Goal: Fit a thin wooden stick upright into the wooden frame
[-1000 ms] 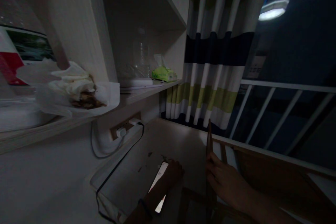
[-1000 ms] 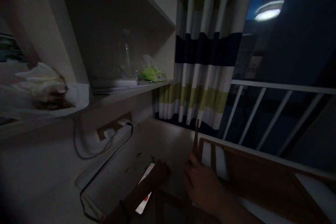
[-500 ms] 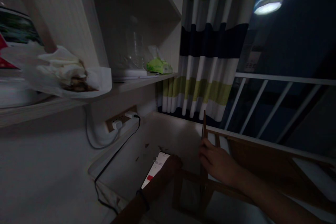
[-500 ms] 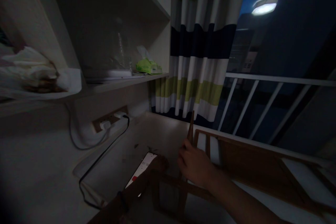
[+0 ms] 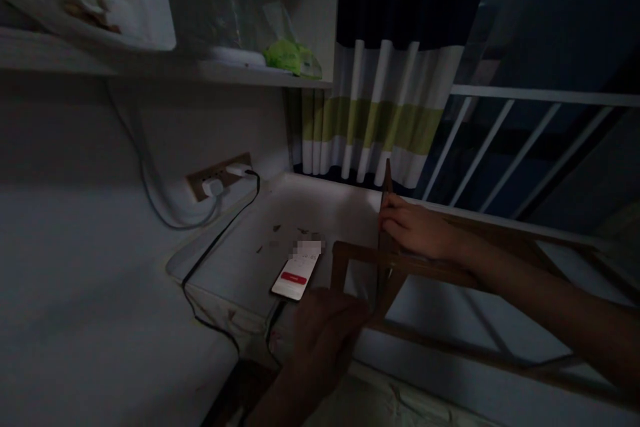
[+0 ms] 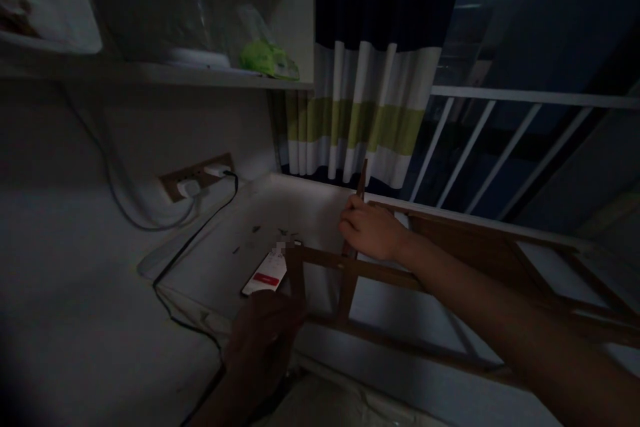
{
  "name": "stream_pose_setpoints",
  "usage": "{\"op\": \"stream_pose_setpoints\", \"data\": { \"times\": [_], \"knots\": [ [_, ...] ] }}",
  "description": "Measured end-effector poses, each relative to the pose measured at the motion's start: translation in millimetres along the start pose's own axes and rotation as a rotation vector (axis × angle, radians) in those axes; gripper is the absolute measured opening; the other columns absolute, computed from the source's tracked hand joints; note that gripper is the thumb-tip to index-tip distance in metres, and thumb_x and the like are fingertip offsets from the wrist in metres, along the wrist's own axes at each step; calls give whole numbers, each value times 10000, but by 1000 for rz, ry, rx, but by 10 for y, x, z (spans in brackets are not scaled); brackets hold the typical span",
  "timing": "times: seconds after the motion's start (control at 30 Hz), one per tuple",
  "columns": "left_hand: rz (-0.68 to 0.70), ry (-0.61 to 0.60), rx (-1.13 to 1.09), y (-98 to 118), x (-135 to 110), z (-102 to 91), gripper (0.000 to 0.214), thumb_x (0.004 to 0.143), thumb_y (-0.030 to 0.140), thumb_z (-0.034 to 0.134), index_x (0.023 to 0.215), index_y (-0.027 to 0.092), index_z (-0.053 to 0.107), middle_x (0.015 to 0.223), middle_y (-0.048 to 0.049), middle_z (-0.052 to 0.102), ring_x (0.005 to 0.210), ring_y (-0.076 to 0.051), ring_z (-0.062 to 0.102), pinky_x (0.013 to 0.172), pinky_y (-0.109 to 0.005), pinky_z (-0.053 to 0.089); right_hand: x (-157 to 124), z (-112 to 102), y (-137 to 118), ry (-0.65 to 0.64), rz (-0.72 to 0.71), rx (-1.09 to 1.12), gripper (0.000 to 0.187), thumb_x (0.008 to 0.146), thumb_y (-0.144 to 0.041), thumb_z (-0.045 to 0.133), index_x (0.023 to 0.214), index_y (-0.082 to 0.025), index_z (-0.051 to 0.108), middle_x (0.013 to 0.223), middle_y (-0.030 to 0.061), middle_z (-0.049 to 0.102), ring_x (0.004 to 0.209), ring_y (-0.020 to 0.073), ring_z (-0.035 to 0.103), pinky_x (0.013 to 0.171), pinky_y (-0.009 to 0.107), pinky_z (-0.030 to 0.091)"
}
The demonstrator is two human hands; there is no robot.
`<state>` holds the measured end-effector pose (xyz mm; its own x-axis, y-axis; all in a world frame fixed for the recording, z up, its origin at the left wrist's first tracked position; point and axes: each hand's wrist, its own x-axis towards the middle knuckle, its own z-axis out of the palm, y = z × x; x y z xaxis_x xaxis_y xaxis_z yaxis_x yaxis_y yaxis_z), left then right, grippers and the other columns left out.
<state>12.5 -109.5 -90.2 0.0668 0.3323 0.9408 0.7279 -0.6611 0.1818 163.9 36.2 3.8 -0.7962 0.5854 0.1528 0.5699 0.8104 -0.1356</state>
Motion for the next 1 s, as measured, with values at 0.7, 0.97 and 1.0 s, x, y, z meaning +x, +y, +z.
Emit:
{"op": "stream_pose_setpoints", "data": {
  "times": [0.7, 0.97, 1.0],
  "knots": [
    [-75, 118, -29, 68, 136, 480, 125, 755, 100, 574, 855, 173, 555, 759, -10, 604, 690, -121, 520, 626, -262, 417, -15, -13, 11, 12, -28, -49, 301, 845, -178, 327, 733, -112, 598, 893, 57, 493, 821, 146, 516, 805, 291, 394],
    [-78, 94, -76, 54, 190, 442, 92, 775, 105, 550, 852, 154, 540, 756, -13, 594, 707, -106, 522, 653, -248, 441, -14, -10, -5, 0, -1, -28, 295, 844, -176, 327, 756, -117, 602, 931, 55, 496, 841, 148, 512, 820, 303, 391],
    [-77, 96, -72, 53, 191, 437, 89, 778, 109, 546, 853, 156, 539, 753, -11, 594, 700, -103, 520, 649, -243, 442, -17, -14, -9, -2, 1, -27, 294, 843, -174, 328, 758, -118, 603, 935, 56, 497, 842, 148, 511, 820, 303, 390]
  ]
}}
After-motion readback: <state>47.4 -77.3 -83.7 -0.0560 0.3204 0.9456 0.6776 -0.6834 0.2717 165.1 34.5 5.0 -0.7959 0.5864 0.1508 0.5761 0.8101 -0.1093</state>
